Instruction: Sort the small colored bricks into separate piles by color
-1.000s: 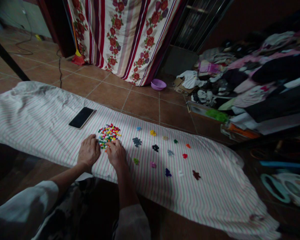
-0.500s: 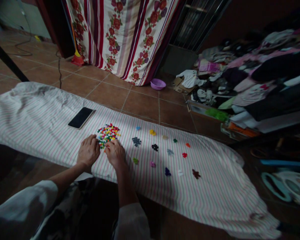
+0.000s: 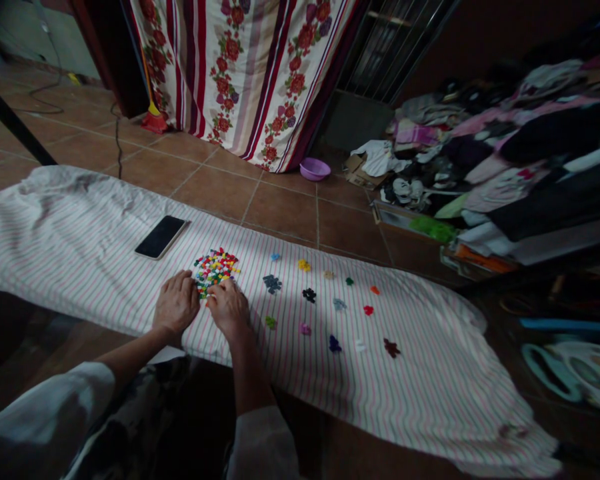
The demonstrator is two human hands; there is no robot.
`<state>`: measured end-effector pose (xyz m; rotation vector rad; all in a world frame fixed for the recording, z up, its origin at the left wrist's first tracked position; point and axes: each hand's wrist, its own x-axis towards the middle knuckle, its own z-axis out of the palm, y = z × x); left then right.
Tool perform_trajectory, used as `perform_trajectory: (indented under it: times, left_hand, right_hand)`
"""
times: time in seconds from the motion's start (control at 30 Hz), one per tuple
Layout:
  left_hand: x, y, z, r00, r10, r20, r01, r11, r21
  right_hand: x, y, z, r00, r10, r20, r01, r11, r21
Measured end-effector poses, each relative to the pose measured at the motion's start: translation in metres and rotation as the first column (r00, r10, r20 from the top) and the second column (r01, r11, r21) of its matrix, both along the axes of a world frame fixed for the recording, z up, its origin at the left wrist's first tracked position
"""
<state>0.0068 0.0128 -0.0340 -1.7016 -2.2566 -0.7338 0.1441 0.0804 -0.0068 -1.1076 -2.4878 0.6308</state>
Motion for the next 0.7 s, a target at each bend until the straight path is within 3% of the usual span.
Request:
perform_trajectory:
  times: [0.7]
  left_hand:
    - [-0.0029,-0.0024,-0.001,0.997,-0.024,-0.073,0.025,1.0,0.017]
  right_hand:
    - [0.004,0.0018,-0.0002,0.996,-0.035,-0.087,0.032,0.999,-0.035]
